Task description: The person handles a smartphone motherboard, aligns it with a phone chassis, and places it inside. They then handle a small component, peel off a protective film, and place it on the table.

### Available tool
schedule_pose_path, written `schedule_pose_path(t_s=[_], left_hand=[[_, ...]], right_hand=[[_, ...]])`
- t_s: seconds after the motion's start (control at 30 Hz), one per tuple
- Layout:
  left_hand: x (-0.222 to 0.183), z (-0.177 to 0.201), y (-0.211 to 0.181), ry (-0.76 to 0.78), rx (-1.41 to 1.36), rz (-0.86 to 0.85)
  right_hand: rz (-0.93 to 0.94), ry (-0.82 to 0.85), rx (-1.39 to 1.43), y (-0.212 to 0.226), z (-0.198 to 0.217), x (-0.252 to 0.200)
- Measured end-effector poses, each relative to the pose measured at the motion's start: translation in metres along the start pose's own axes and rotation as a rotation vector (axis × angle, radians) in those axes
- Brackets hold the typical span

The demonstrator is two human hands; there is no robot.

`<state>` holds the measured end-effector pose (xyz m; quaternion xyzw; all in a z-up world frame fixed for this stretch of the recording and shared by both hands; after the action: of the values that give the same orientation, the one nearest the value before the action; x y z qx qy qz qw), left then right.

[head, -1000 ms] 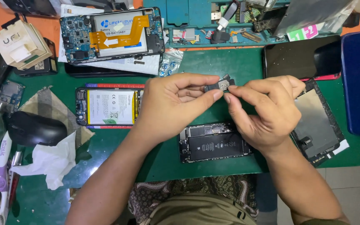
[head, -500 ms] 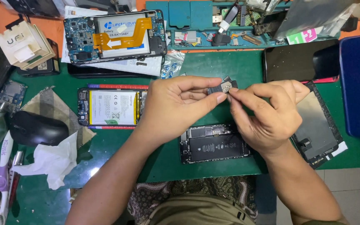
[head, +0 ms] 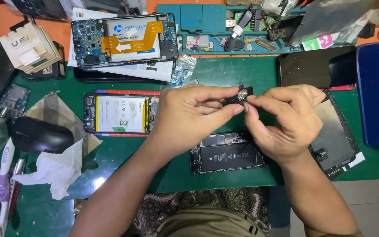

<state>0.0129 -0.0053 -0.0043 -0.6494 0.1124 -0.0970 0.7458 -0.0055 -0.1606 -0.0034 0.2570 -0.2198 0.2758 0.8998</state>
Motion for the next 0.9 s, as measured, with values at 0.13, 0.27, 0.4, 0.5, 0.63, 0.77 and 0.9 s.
schedule_pose_path(t_s=[0.13,0.27,0.4,0.5,0.63,0.77,0.9], left_hand=[[-0.0001,0.0013,-0.0004,-0.001,0.019,-0.028],[-0.0003,0.0004,0.0006,0.032,0.016,-0.044],[-0.0003,-0.0028,0.0031,0.04,-0.043,-0.075],[-0.0005,-0.0036,0.0022,0.043,-0.05,-0.039],[0.0005,-0.0047,-0.0004,0.063,-0.147,0.041],[0.0013,-0.0065,0.0,0.109,-0.255,0.149],[0.0022,-0.0076,0.0009,0.125,-0.305,0.23]], right_hand=[[0.009,0.003,0.01,0.0013,0.0002,0.0014],[-0.028,0.01,0.041,0.001,-0.0004,0.0017],[-0.042,0.005,-0.006,0.0031,0.0,0.0021],[-0.024,-0.002,-0.054,0.0034,-0.0004,0.0019],[-0.025,0.004,-0.075,0.0046,0.0005,0.0024],[-0.011,-0.015,-0.094,0.0043,0.0011,0.0021],[0.009,-0.039,-0.088,0.0042,0.001,0.0031]])
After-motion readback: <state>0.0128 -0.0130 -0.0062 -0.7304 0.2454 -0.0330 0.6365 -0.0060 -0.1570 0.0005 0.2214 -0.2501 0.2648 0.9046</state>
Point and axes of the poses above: each hand's wrist, its own x-axis towards the middle knuckle, its own z-axis out of the back of the hand, y = z × x, the point moved 2 cm from there along x, towards the middle knuckle, and after that the axes turned 11 degrees about y, right-handed, at the moved point
